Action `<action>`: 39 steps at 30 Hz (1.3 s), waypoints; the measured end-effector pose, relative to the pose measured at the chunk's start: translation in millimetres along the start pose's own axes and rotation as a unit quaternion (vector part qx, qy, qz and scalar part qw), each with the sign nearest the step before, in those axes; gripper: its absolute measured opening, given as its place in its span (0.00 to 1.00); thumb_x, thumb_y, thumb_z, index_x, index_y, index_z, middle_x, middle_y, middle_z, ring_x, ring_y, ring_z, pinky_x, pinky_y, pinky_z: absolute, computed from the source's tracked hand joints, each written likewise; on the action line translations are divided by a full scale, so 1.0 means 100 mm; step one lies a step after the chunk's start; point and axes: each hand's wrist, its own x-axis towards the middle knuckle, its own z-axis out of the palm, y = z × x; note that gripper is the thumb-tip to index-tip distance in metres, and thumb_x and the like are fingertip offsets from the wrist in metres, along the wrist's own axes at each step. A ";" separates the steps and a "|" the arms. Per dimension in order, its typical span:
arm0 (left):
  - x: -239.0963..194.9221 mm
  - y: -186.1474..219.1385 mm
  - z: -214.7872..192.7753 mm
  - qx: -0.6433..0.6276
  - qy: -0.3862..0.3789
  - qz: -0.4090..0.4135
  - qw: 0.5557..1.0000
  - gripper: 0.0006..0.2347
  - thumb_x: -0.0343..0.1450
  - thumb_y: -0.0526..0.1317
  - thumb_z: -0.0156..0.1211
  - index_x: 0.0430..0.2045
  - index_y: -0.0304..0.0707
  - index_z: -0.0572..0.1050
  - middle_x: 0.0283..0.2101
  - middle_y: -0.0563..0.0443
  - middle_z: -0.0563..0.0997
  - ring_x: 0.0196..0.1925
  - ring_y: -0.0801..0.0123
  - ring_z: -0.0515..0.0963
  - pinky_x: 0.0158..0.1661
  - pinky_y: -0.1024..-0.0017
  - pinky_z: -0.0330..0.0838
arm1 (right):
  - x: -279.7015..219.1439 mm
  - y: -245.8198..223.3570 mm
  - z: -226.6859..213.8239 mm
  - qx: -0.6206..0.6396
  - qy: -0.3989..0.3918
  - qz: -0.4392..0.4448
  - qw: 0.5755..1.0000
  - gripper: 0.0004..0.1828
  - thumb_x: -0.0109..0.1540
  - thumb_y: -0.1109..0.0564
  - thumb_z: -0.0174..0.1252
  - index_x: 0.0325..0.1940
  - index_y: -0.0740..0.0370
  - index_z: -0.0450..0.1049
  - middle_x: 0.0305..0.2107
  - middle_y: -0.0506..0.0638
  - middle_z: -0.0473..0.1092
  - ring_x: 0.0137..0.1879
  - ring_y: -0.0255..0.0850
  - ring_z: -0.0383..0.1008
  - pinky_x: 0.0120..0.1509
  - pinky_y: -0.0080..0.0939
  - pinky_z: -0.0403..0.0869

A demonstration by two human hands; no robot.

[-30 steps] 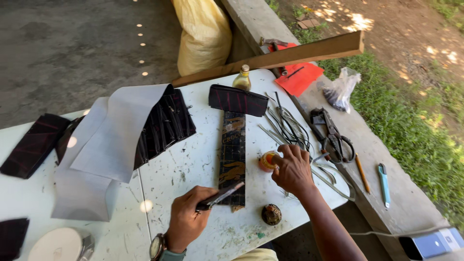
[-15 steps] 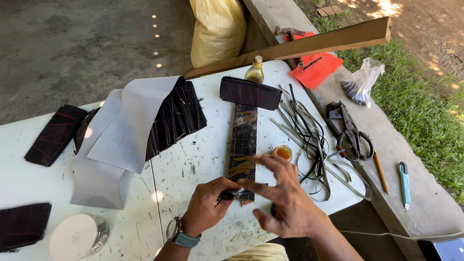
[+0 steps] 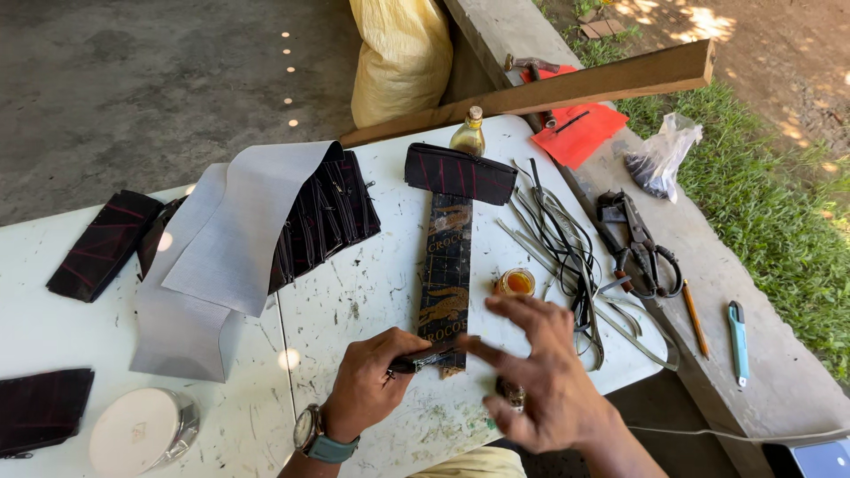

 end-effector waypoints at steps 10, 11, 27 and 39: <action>-0.09 0.00 -0.04 -0.010 0.032 0.029 0.999 0.12 0.64 0.25 0.65 0.39 0.32 0.76 0.37 0.45 0.85 0.35 0.65 0.88 0.28 0.73 0.80 | -0.28 0.05 0.14 -0.021 -0.009 0.072 0.997 0.34 0.66 0.32 0.42 0.66 0.49 0.77 0.67 0.64 0.61 0.73 0.59 0.57 0.71 0.65 0.59; -0.07 0.00 -0.04 -0.009 0.036 0.037 0.999 0.12 0.64 0.25 0.65 0.40 0.31 0.76 0.38 0.45 0.85 0.36 0.64 0.88 0.29 0.73 0.81 | -0.31 0.06 0.15 -0.029 0.003 0.101 0.994 0.33 0.66 0.32 0.42 0.65 0.48 0.76 0.68 0.64 0.61 0.73 0.59 0.57 0.71 0.64 0.59; -0.02 0.13 -0.09 0.036 0.062 0.059 0.996 0.13 0.63 0.23 0.63 0.41 0.31 0.76 0.41 0.43 0.85 0.37 0.59 0.88 0.32 0.71 0.83 | -0.28 -0.25 0.27 -0.014 0.054 0.146 0.988 0.30 0.59 0.39 0.57 0.64 0.47 0.76 0.68 0.63 0.59 0.73 0.62 0.56 0.73 0.65 0.57; -0.47 -0.42 -0.14 0.057 0.062 -0.201 0.976 0.11 0.65 0.33 0.71 0.40 0.36 0.78 0.31 0.48 0.86 0.29 0.69 0.83 0.28 0.70 0.78 | -0.21 1.04 0.36 -0.154 -0.114 0.293 0.937 0.28 0.50 0.43 0.72 0.54 0.48 0.81 0.56 0.53 0.68 0.62 0.52 0.64 0.66 0.55 0.62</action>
